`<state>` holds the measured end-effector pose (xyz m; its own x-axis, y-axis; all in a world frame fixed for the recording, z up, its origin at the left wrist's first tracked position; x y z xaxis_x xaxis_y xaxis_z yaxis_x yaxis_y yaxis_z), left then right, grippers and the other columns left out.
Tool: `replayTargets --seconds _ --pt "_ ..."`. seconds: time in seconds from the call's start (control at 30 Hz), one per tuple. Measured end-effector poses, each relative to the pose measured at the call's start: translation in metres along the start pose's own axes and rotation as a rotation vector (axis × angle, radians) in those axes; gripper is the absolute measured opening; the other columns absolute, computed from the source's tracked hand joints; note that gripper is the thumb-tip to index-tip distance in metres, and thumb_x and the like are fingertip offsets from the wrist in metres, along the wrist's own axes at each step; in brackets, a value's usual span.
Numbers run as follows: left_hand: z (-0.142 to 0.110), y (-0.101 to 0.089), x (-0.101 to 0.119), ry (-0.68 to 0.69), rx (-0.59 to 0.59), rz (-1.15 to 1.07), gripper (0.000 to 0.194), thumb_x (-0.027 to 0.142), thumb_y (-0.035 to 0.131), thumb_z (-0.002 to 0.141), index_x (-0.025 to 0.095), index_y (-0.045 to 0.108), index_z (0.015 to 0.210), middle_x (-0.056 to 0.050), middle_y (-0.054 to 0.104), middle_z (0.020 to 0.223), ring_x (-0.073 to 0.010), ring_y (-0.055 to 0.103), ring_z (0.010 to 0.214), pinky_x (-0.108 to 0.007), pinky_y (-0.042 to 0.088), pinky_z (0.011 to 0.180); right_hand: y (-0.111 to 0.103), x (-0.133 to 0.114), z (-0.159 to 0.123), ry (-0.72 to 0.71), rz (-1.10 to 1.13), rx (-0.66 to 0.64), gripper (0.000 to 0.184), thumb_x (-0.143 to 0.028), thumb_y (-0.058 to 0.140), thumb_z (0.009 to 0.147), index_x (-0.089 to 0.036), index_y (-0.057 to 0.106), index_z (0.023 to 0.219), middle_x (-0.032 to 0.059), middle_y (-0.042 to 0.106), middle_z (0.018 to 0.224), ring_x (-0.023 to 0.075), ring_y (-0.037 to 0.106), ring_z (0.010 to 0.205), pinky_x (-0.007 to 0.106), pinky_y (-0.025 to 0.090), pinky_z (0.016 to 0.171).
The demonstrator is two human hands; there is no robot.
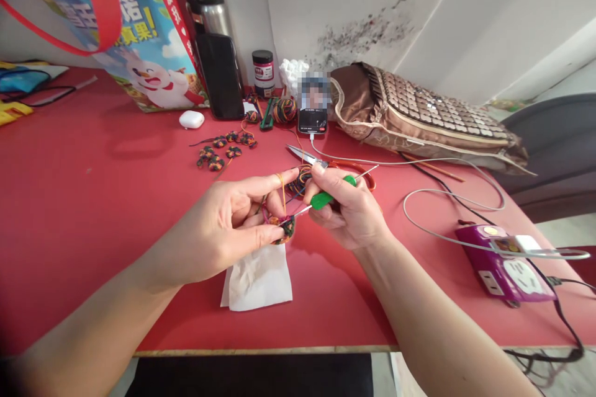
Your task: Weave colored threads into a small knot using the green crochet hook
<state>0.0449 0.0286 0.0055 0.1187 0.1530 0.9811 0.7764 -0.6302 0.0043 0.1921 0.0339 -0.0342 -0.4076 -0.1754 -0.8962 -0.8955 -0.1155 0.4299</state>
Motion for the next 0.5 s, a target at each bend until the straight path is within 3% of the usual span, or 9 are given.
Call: replayTargets --seconds 0.27,0.5 --pt "-0.001 -0.002 -0.001 -0.015 0.035 -0.005 0.073 0.007 0.070 0.083 0.010 0.062 0.155 -0.002 0.064 0.096 -0.0046 0.043 0.058 -0.018 0.038 0.050 -0.011 -0.008 -0.004 -0.059 -0.097 0.108 0.050 -0.060 0.092 0.077 -0.016 0.076 0.061 -0.0057 0.041 0.041 0.0029 0.023 0.033 0.019 0.009 0.033" --pt "0.001 -0.004 -0.006 -0.030 0.056 -0.008 0.081 0.005 0.072 0.083 0.014 0.056 0.162 0.000 0.063 0.095 -0.0052 0.048 0.062 -0.018 0.043 0.054 -0.014 -0.014 -0.007 -0.098 -0.192 0.177 0.052 -0.063 0.089 0.080 -0.015 0.075 0.062 -0.0044 0.046 0.043 0.0029 0.024 0.032 0.021 0.009 0.034"
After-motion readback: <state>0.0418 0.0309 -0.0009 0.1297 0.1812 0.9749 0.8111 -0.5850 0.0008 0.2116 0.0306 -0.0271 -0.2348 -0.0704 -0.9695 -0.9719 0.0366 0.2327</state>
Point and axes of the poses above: each hand's wrist, its own z-axis towards the middle knuckle, its own y-axis out of the palm, x = y × z, the point moved 7 cm from there along z, towards the middle knuckle
